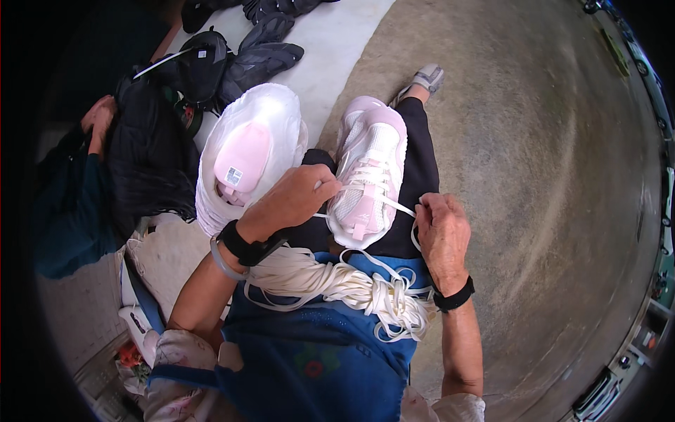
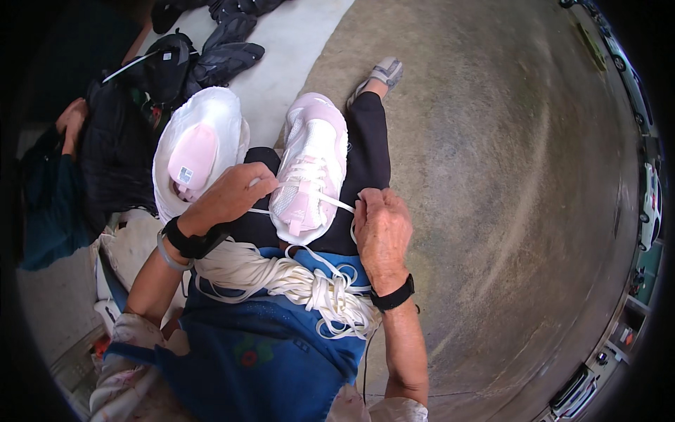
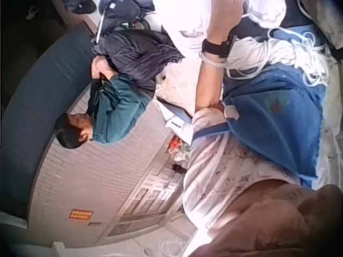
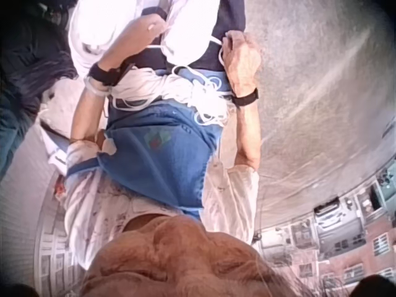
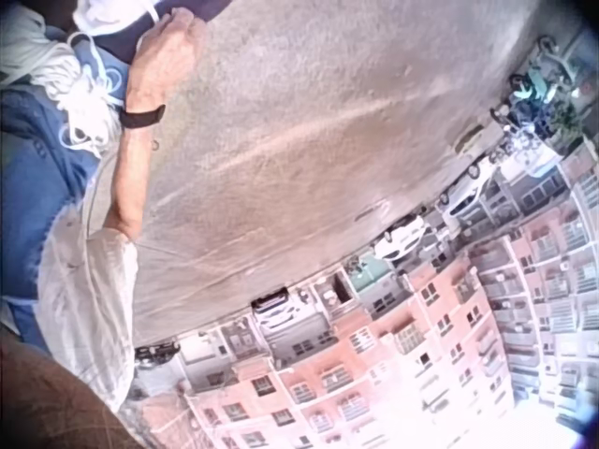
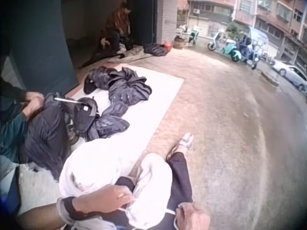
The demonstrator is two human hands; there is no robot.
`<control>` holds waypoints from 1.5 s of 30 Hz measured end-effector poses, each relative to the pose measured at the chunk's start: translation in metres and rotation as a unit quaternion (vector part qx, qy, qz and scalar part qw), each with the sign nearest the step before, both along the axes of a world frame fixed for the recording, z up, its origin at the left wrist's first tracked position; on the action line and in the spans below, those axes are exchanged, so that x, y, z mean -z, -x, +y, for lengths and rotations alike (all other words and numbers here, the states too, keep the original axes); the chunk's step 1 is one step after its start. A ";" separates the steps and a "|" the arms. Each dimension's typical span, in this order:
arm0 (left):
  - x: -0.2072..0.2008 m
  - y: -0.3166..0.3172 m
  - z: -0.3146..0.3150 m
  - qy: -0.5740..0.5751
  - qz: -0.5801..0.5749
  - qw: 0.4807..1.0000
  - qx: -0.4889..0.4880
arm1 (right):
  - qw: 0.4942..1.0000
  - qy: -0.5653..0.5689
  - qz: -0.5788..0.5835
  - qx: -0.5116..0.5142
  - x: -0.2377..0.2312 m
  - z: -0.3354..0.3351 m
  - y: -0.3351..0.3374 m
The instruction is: The recorder is lacing a pair of white and pink athletic shoes while sitting outside.
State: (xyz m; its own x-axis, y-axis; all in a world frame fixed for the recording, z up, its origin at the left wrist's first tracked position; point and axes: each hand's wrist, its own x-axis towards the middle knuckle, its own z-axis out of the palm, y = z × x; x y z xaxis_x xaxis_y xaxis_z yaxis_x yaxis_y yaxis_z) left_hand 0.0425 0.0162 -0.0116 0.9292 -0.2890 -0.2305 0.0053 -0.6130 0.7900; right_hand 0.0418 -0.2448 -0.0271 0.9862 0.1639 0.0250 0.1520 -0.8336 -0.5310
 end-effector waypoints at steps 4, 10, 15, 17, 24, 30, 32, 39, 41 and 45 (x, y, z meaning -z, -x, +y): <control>0.008 -0.001 0.006 0.032 0.038 0.998 -0.038 | 0.988 -0.075 -0.104 -0.080 0.006 -0.007 -0.016; 0.009 -0.002 0.006 0.035 0.064 0.995 -0.069 | 0.959 -0.271 0.026 -0.083 -0.015 0.000 -0.013; 0.002 -0.005 0.001 0.026 0.059 0.993 -0.100 | 0.969 -0.072 0.042 -0.231 -0.018 0.006 -0.010; 0.001 -0.005 -0.002 0.023 0.048 0.992 -0.111 | 0.966 -0.074 0.038 -0.244 -0.016 0.005 -0.012; 0.027 -0.002 -0.008 -0.046 -0.046 0.994 -0.093 | 0.969 -0.024 -0.002 -0.245 0.002 -0.001 -0.037; 0.020 0.007 0.004 -0.055 -0.254 0.962 -0.081 | 0.970 -0.119 -0.023 -0.211 -0.004 -0.005 -0.031; -0.013 0.010 -0.006 -0.016 -0.186 0.968 -0.168 | 0.976 -0.106 -0.072 -0.173 -0.009 -0.011 -0.026; -0.014 0.040 -0.005 0.109 0.039 0.984 -0.133 | 0.978 -0.181 -0.043 -0.094 -0.030 -0.016 0.001; -0.018 0.036 -0.009 0.087 0.084 0.982 -0.143 | 0.974 -0.189 -0.024 -0.120 -0.030 -0.018 -0.002; 0.000 0.029 -0.006 -0.013 0.023 0.993 -0.114 | 0.964 -0.185 0.046 -0.187 -0.026 -0.003 0.005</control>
State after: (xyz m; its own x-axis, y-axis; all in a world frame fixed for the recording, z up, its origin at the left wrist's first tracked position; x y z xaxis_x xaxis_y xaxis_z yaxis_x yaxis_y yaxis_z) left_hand 0.0137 0.0106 -0.0116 0.9582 -0.0650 -0.2788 0.1824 -0.6119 0.7696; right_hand 0.0369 -0.2479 -0.0015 0.8608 0.5047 0.0652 0.3432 -0.4812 -0.8066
